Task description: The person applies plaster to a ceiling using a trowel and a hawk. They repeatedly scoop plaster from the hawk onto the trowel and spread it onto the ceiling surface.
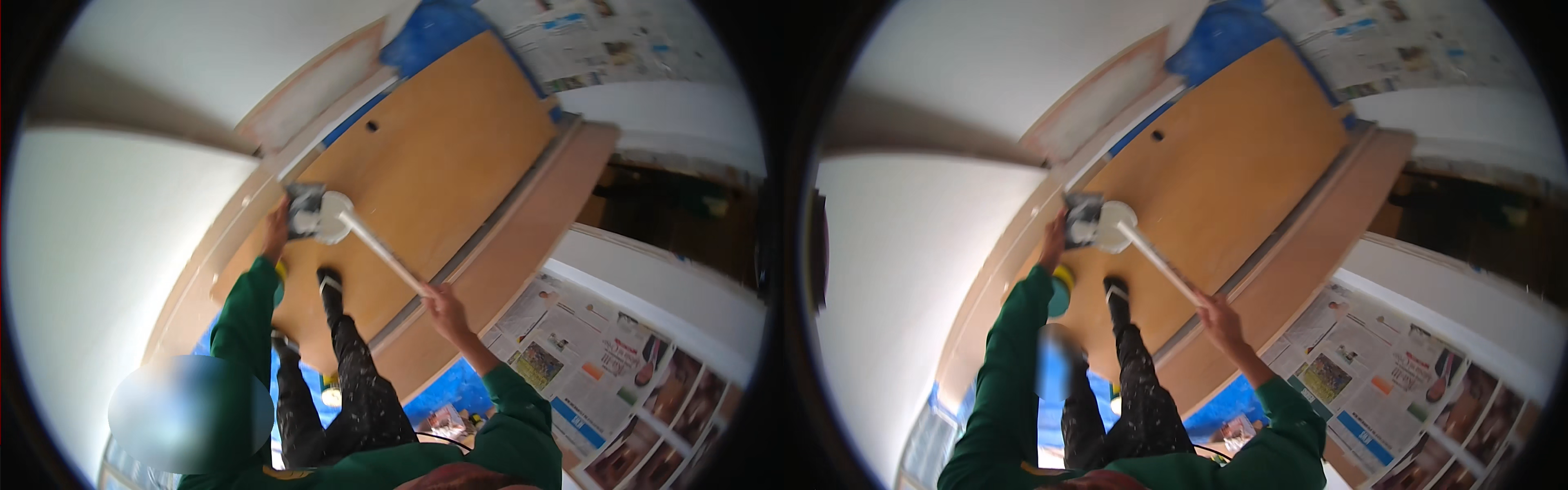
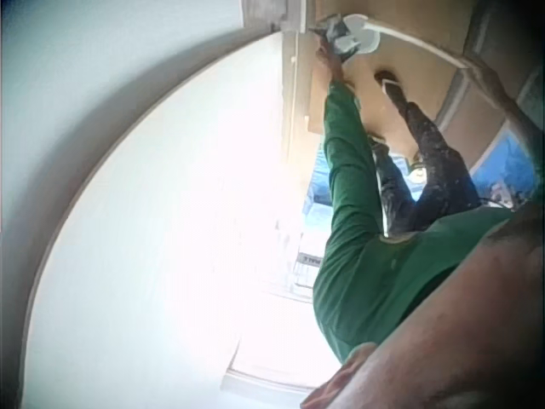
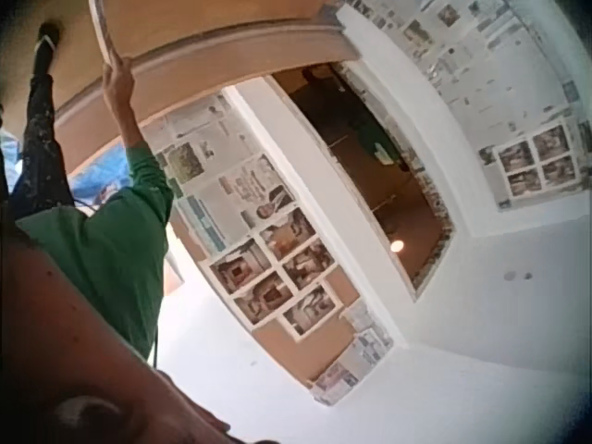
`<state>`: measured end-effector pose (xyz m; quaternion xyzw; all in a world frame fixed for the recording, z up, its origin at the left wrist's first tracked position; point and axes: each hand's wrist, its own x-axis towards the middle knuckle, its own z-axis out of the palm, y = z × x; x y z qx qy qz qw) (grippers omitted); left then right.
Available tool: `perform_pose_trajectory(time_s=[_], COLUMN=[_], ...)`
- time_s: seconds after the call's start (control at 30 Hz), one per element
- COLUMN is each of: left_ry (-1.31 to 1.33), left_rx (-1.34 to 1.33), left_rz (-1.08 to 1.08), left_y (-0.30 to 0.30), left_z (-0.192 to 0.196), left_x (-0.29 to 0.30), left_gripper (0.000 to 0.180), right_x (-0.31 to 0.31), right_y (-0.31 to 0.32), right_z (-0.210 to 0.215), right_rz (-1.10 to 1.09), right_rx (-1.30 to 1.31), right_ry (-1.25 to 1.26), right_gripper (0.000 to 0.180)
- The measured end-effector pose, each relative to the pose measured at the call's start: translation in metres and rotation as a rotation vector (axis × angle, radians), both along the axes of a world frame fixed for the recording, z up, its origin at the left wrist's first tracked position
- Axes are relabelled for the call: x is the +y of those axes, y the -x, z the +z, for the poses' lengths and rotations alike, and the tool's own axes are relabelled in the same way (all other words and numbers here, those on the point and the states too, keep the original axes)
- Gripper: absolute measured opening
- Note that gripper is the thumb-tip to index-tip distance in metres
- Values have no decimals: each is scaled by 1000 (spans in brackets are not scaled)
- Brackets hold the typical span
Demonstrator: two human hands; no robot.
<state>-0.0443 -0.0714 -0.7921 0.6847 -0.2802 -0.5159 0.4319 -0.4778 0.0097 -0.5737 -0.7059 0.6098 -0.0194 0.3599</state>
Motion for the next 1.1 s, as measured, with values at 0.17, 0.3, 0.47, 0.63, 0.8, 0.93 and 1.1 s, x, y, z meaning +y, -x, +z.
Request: perform_pose_trajectory(time_s=[0.17, 0.3, 0.47, 0.63, 0.8, 0.93, 1.1], left_ry=[-191, -303, -63, -146, -167, -98, -99], left_rx=[-63, -90, -97, 39, -18, 67, 95], left_rz=[-46, -80, 6, -76, -169, -149, -227], left_y=[-8, -14, -3, 7, 29, 43, 39], left_z=[33, 58, 95, 93, 94, 99, 101], left_x=[-2, -7, -4, -16, -21, -27, -26], left_gripper=[58, 58, 60, 66, 70, 72, 71], right_x=[-39, -73, -130, -172, -184, -181, -173], right_y=[-34, -72, -117, -124, -155, -154, -147], right_z=[-83, -143, -148, -163, -111, -105, -117], right_rz=[84, 159, 197, -277, -512, -544, -526], right_rx=[131, 87, 193, -412, -570, -704, -937], right_ry=[-74, -66, 31, -300, -682, -695, -739], right_gripper=[36, 33, 30, 51, 52, 37, 18])
